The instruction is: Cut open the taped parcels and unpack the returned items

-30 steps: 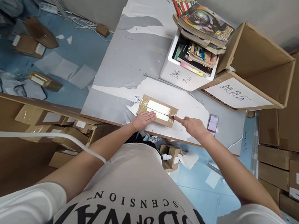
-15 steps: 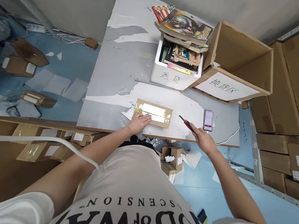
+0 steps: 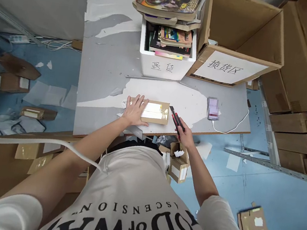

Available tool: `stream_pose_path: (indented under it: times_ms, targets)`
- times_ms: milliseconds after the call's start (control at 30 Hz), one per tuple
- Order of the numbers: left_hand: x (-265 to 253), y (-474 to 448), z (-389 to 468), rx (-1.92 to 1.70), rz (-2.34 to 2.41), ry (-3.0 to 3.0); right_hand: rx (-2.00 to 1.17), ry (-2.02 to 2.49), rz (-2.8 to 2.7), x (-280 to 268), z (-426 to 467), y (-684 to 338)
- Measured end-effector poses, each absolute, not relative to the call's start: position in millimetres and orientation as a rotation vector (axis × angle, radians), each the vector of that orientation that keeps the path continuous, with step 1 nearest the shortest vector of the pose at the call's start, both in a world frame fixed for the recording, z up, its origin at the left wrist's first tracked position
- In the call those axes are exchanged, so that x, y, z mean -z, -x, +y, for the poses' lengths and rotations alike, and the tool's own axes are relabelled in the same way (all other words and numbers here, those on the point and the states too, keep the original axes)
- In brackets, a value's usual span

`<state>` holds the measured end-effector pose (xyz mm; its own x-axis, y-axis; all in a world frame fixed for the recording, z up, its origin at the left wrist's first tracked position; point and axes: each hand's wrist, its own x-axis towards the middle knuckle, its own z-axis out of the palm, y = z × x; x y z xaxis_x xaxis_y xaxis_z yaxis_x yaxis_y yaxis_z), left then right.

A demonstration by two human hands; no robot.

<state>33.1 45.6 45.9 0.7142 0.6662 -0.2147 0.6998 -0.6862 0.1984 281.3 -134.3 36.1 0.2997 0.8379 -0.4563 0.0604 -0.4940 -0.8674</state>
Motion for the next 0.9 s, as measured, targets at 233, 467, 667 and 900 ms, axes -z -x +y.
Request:
stream_pose_path:
  times_ms: [233, 467, 667, 900]
  targets:
    - [-45.6, -33.0, 44.6, 0.164, 1.096, -2.646, -1.247, 1.775, -0.768, -33.2, -136.7, -279.7]
    - [-44.1, -32.5, 45.0, 0.124, 1.103, -2.625, -1.234, 1.781, -0.798, -29.2, -135.0, -276.7]
    - [-39.5, -31.9, 47.3, 0.070, 1.095, -2.617, -1.205, 1.847, -1.018, -40.7, -130.5, -284.3]
    - [-35.6, -31.7, 49.4, 0.017, 1.101, -2.601, -1.259, 1.885, -1.283, -50.2, -129.5, -309.1]
